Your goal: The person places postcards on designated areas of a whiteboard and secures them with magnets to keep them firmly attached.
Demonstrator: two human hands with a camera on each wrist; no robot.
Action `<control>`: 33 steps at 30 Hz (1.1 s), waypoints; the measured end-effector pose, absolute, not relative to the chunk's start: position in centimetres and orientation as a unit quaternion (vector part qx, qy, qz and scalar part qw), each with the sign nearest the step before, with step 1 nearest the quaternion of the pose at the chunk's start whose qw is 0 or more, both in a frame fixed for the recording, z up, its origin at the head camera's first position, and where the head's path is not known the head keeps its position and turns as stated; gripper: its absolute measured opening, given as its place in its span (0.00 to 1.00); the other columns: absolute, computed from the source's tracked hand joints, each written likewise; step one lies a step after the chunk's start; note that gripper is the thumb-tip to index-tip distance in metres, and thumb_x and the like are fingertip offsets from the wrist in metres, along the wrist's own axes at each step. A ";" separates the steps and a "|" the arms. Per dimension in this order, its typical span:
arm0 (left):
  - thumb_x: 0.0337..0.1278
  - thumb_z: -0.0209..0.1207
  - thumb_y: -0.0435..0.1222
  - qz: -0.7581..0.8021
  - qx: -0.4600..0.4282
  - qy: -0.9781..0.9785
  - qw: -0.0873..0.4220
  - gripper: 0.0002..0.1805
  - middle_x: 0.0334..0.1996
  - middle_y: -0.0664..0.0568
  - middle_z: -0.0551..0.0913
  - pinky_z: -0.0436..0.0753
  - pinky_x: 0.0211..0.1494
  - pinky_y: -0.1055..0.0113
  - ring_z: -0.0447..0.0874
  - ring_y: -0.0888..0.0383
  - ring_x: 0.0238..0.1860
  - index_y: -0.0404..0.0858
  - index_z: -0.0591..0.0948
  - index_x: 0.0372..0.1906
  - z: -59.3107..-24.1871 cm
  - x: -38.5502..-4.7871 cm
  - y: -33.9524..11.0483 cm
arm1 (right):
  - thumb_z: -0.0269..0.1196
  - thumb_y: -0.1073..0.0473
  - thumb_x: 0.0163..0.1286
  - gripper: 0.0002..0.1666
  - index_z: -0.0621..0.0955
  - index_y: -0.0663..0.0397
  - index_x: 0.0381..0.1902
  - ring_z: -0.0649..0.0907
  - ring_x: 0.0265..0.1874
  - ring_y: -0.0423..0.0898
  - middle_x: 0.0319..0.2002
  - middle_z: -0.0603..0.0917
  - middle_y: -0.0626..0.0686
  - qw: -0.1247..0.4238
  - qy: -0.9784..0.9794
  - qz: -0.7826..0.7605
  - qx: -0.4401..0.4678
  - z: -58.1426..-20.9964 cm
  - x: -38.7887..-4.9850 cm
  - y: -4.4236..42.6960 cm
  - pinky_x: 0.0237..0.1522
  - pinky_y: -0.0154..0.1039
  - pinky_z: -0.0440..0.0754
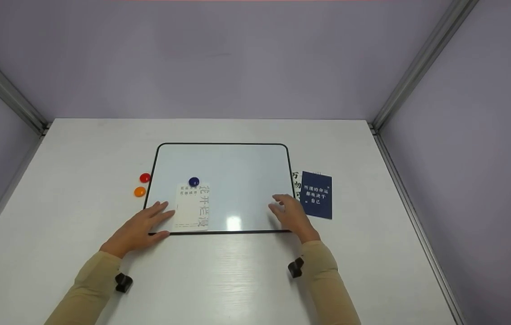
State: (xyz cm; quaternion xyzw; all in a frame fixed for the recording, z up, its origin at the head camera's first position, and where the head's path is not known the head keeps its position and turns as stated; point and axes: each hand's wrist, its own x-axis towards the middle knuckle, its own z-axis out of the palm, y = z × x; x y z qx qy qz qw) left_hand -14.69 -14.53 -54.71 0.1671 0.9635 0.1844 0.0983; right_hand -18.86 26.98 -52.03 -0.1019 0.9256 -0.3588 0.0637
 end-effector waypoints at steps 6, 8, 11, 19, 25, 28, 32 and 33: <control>0.63 0.58 0.49 0.184 0.171 0.962 0.106 0.31 0.76 0.49 0.60 0.58 0.80 0.49 0.54 0.47 0.78 0.49 0.68 0.70 -54.4 -14.7 -14.4 | 0.57 0.59 0.71 0.23 0.75 0.69 0.59 0.80 0.54 0.62 0.57 0.80 0.68 0.061 0.927 -0.360 -0.090 -52.0 -18.8 28.2 0.58 0.57 0.79; 0.63 0.58 0.48 0.183 0.169 0.962 0.110 0.31 0.76 0.49 0.60 0.58 0.80 0.49 0.53 0.47 0.78 0.49 0.68 0.70 -54.3 -14.7 -14.3 | 0.57 0.58 0.72 0.24 0.75 0.69 0.60 0.81 0.53 0.61 0.56 0.80 0.68 0.060 0.929 -0.354 -0.085 -52.0 -18.8 28.6 0.57 0.57 0.80; 0.63 0.58 0.48 0.182 0.165 0.963 0.114 0.31 0.76 0.49 0.59 0.58 0.80 0.49 0.53 0.47 0.78 0.49 0.68 0.70 -54.2 -14.7 -14.3 | 0.56 0.56 0.73 0.24 0.75 0.68 0.60 0.81 0.52 0.62 0.56 0.80 0.68 0.061 0.931 -0.351 -0.074 -52.0 -18.7 29.2 0.56 0.57 0.79; 0.64 0.57 0.49 0.185 0.162 0.962 0.118 0.32 0.76 0.50 0.59 0.56 0.80 0.49 0.52 0.48 0.79 0.49 0.67 0.71 -54.3 -14.6 -14.4 | 0.56 0.56 0.73 0.25 0.74 0.68 0.60 0.81 0.54 0.63 0.54 0.81 0.69 0.064 0.932 -0.355 -0.043 -52.3 -18.7 31.0 0.58 0.56 0.79; 0.63 0.57 0.49 0.190 0.161 0.961 0.116 0.32 0.76 0.49 0.59 0.57 0.80 0.49 0.52 0.48 0.78 0.47 0.66 0.71 -54.4 -14.6 -14.3 | 0.55 0.57 0.73 0.25 0.73 0.69 0.61 0.80 0.56 0.63 0.55 0.81 0.69 0.063 0.930 -0.362 -0.029 -52.3 -18.7 32.1 0.61 0.56 0.78; 0.63 0.57 0.49 0.191 0.161 0.961 0.115 0.33 0.76 0.49 0.59 0.57 0.80 0.49 0.53 0.48 0.78 0.46 0.66 0.71 -54.5 -14.6 -14.4 | 0.54 0.55 0.74 0.26 0.73 0.68 0.62 0.79 0.57 0.63 0.56 0.80 0.69 0.067 0.932 -0.356 -0.014 -52.2 -18.8 32.6 0.62 0.57 0.76; 0.63 0.57 0.50 0.192 0.163 0.961 0.112 0.33 0.76 0.50 0.59 0.57 0.80 0.49 0.53 0.48 0.78 0.45 0.66 0.71 -54.5 -14.6 -14.6 | 0.53 0.52 0.75 0.28 0.72 0.68 0.62 0.79 0.57 0.64 0.56 0.79 0.69 0.066 0.936 -0.345 0.001 -52.2 -18.8 33.3 0.63 0.57 0.76; 0.63 0.58 0.49 0.192 0.166 0.961 0.108 0.33 0.76 0.49 0.60 0.58 0.80 0.49 0.54 0.48 0.78 0.45 0.67 0.71 -54.5 -14.6 -14.6 | 0.53 0.52 0.75 0.28 0.72 0.69 0.62 0.79 0.57 0.64 0.56 0.80 0.69 0.062 0.937 -0.344 0.004 -52.2 -18.9 33.5 0.63 0.57 0.76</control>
